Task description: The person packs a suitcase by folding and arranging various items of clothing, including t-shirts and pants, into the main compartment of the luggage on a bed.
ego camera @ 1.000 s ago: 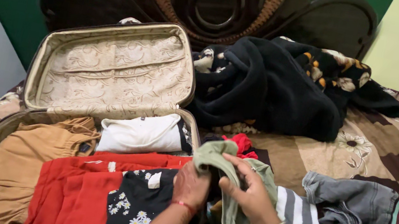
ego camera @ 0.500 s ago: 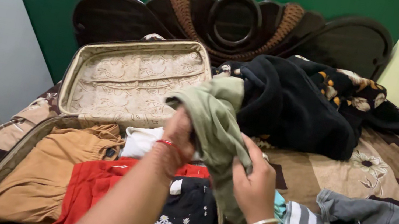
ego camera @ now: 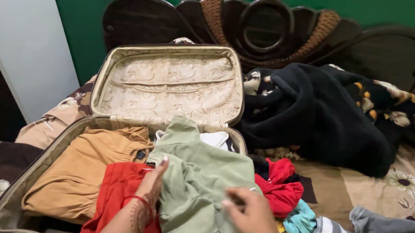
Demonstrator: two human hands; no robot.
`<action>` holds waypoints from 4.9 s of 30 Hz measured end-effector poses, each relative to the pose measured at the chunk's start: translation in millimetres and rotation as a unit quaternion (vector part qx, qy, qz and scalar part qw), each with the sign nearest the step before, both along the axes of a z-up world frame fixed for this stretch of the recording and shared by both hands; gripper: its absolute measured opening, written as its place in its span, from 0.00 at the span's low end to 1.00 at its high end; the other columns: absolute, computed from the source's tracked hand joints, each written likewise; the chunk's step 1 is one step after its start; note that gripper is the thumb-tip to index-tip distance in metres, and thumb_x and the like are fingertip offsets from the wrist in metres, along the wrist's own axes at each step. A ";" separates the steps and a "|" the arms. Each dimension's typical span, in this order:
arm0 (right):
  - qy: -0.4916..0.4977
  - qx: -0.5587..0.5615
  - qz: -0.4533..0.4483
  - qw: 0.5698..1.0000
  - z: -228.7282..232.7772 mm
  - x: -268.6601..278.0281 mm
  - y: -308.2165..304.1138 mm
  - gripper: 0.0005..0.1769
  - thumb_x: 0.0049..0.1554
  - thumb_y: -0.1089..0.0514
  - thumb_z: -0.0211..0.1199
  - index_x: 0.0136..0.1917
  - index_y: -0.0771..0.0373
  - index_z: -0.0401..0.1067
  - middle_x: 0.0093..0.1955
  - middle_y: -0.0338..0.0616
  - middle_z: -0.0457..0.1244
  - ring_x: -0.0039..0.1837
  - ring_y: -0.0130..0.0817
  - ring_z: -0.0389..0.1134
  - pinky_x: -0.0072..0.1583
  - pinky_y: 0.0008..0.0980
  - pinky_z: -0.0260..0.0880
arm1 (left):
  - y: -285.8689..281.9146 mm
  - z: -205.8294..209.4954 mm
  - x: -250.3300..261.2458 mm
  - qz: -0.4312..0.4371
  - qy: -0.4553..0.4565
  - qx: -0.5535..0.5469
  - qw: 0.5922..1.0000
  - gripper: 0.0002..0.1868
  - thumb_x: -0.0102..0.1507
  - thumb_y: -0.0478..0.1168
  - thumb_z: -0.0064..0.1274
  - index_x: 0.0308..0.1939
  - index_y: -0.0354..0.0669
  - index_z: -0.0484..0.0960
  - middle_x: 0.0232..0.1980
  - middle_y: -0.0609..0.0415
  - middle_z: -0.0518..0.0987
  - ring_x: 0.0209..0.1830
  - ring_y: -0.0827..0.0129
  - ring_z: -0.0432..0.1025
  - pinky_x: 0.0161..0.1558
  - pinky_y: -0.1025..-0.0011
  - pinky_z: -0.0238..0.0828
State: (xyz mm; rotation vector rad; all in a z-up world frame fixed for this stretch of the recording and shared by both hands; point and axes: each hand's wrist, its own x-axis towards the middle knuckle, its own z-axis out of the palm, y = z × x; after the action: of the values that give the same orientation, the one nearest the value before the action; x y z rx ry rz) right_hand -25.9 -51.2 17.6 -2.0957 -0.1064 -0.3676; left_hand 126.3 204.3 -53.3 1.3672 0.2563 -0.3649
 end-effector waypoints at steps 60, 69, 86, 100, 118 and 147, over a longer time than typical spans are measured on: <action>0.053 0.475 0.011 0.878 158.1 67.8 11.3 0.36 0.59 0.35 0.46 0.79 0.43 0.58 0.68 0.39 0.64 0.66 0.40 0.64 0.64 0.50 0.64 | 68.5 183.0 52.1 0.055 -0.200 -0.299 0.932 0.27 0.70 0.55 0.42 0.68 0.45 0.67 0.60 0.42 0.77 0.60 0.46 0.71 0.63 0.43 0.67; 0.241 -0.328 -0.019 0.913 15.5 76.1 -2.1 0.45 0.51 0.47 0.71 0.79 0.43 0.57 0.82 0.49 0.49 0.82 0.52 0.47 0.78 0.39 0.49 | 18.8 51.4 36.6 -0.112 -0.178 0.419 0.883 0.56 0.57 0.62 0.61 0.79 0.44 0.49 0.74 0.39 0.66 0.74 0.49 0.62 0.72 0.59 0.58; 0.048 -0.052 -0.080 0.994 -9.4 -7.5 -118.9 0.39 0.55 0.51 0.66 0.76 0.56 0.59 0.77 0.49 0.59 0.78 0.41 0.58 0.75 0.35 0.55 | -220.8 65.4 -98.0 -0.277 -0.397 0.519 0.705 0.37 0.66 0.50 0.44 0.79 0.55 0.53 0.84 0.59 0.48 0.84 0.60 0.38 0.76 0.42 0.29; 0.275 -0.245 -0.491 0.790 -40.5 -62.2 -315.0 0.65 0.40 0.39 0.79 0.81 0.33 0.43 0.89 0.51 0.27 0.85 0.61 0.22 0.71 0.75 0.39 | -246.0 69.0 -95.4 -0.256 -0.375 0.657 0.602 0.35 0.65 0.45 0.43 0.77 0.46 0.57 0.81 0.52 0.52 0.82 0.53 0.41 0.76 0.45 0.30; 0.280 -0.210 -0.439 0.827 -131.0 -56.8 -353.4 0.19 0.49 0.55 0.69 0.55 0.50 0.78 0.58 0.50 0.70 0.63 0.50 0.69 0.64 0.59 0.66 | -243.7 67.3 -95.5 -0.236 -0.391 0.612 0.646 0.29 0.60 0.44 0.48 0.67 0.47 0.69 0.73 0.49 0.64 0.78 0.52 0.49 0.76 0.44 0.33; -0.107 -0.002 0.202 0.974 78.1 40.7 8.3 0.20 0.41 0.72 0.48 0.46 0.66 0.73 0.47 0.46 0.68 0.56 0.35 0.69 0.63 0.31 0.68 | -95.1 132.4 -48.7 -0.163 -0.009 -0.138 0.977 0.26 0.64 0.60 0.48 0.59 0.51 0.80 0.55 0.56 0.80 0.51 0.62 0.72 0.54 0.59 0.67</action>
State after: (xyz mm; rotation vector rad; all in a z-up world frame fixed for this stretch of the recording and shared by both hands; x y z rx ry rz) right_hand 14.7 -42.9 95.8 -1.9718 -0.6499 -0.3416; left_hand 77.6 109.1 79.1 1.1357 -0.0364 -0.6368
